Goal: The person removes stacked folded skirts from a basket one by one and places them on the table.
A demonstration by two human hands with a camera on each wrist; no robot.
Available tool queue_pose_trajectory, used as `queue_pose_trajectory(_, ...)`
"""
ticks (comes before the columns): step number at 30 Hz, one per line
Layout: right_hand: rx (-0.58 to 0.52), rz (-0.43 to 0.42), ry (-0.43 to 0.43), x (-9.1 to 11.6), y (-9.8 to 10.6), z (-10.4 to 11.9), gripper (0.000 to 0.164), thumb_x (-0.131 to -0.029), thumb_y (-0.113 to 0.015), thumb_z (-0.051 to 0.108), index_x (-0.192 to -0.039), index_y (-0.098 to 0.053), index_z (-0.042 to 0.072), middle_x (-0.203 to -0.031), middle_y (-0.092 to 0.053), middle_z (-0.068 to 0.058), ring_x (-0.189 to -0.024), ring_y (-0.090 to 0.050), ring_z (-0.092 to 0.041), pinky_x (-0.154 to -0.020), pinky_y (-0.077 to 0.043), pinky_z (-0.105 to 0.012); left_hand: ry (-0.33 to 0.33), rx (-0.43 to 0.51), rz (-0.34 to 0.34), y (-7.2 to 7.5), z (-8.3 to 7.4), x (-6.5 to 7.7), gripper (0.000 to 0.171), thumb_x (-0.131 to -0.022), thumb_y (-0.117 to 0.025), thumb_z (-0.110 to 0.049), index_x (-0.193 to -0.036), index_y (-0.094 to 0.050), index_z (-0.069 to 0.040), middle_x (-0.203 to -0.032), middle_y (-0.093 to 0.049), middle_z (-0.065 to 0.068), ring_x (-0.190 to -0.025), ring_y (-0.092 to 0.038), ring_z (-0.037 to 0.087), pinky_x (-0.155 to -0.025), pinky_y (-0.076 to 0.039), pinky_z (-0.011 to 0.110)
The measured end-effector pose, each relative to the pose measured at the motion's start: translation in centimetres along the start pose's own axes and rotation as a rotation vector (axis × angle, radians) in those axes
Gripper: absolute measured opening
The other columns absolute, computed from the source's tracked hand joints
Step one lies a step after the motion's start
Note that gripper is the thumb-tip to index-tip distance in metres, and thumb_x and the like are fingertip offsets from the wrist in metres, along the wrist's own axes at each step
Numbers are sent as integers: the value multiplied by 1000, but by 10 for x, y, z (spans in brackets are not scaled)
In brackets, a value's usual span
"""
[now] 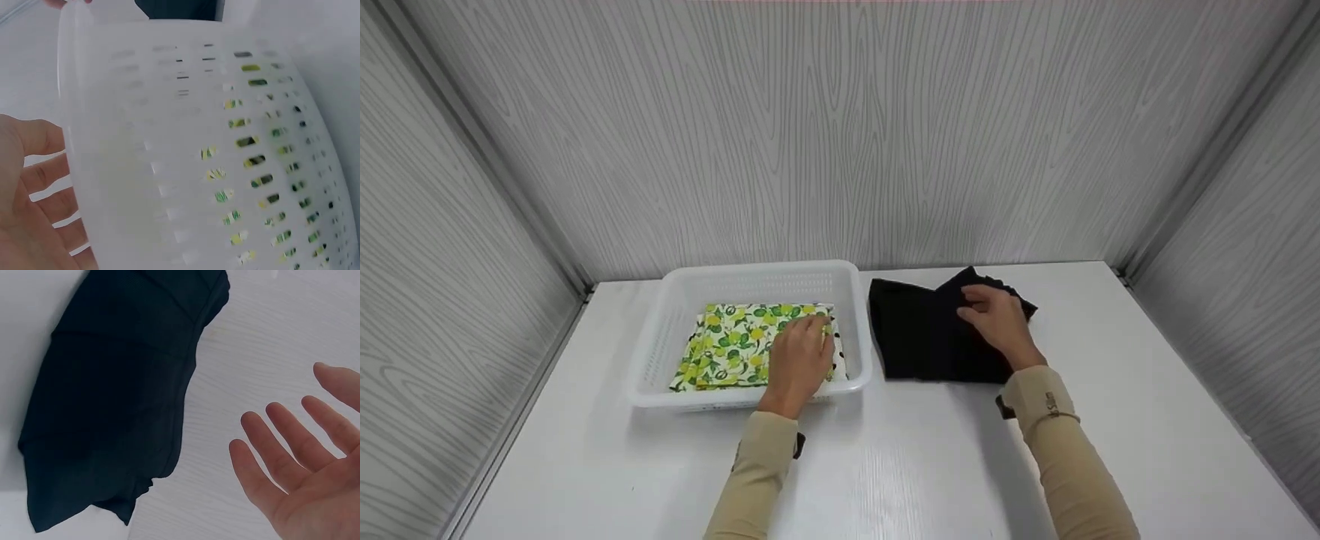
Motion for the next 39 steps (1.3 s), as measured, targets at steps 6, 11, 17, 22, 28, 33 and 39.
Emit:
queue_pose_trajectory(6, -39, 28, 14, -7, -6, 13, 41, -93, -71, 1, -130, -61, -12, -126, -63, -31, -114, -62, -47, -97, -51, -53, 39, -8, 22, 12, 18, 3, 22, -94, -71, -11, -113, -72, 2, -113, -71, 20, -99, -68, 37, -81, -57, 51)
queue_pose_trajectory(11, -63, 46, 12, -8, -6, 22, 43, -94, -70, 3, -133, -60, -10, -130, -62, -29, -119, -60, -45, -100, -49, -53, 39, -16, 4, 14, 26, 4, 23, -94, -72, -11, -112, -72, 2, -110, -71, 21, -97, -69, 38, -80, -57, 52)
queue_pose_trajectory(17, -120, 36, 22, -6, -13, 35, 42, -93, -69, 3, -132, -61, -10, -131, -62, -28, -120, -60, -43, -100, -49, -51, 25, -4, 3, 14, 33, 5, 21, -94, -72, -10, -111, -72, 3, -109, -71, 21, -91, -69, 38, -74, -58, 50)
queue_pose_trajectory(22, -152, 57, 29, -2, -31, 47, 42, -92, -70, 4, -131, -62, -10, -129, -63, -27, -119, -61, -41, -101, -49, -49, 55, -13, 14, 17, 45, 11, 21, -94, -72, -9, -111, -72, 4, -108, -71, 21, -90, -68, 39, -74, -58, 50)
queue_pose_trajectory(28, -179, 54, 45, -4, -54, 65, 40, -92, -71, 4, -130, -65, -8, -127, -65, -25, -116, -63, -39, -98, -51, -48, 82, -42, 19, 28, 63, 13, 23, -94, -72, -9, -112, -72, 5, -110, -71, 23, -91, -68, 41, -70, -58, 51)
queue_pose_trajectory(33, -216, 83, 55, -6, -76, 77, 39, -91, -71, 2, -128, -66, -7, -124, -67, -24, -112, -66, -39, -96, -53, -46, 141, -46, 14, 32, 79, 22, 23, -92, -72, -7, -111, -72, 5, -109, -72, 24, -91, -68, 43, -69, -57, 53)
queue_pose_trajectory(39, -240, 128, 64, -8, -98, 90, 37, -91, -70, 2, -127, -66, -9, -123, -67, -24, -110, -67, -39, -94, -55, -45, 219, -34, 54, 38, 96, 28, 25, -94, -69, -8, -115, -71, 6, -107, -71, 24, -91, -67, 42, -68, -57, 54)
Point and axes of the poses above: each hand's wrist, its own x-axis away from the middle knuckle, its own y-axis out of the back of the hand, z = x × y, the point moved 1 cm from there along -x, towards the middle knuckle
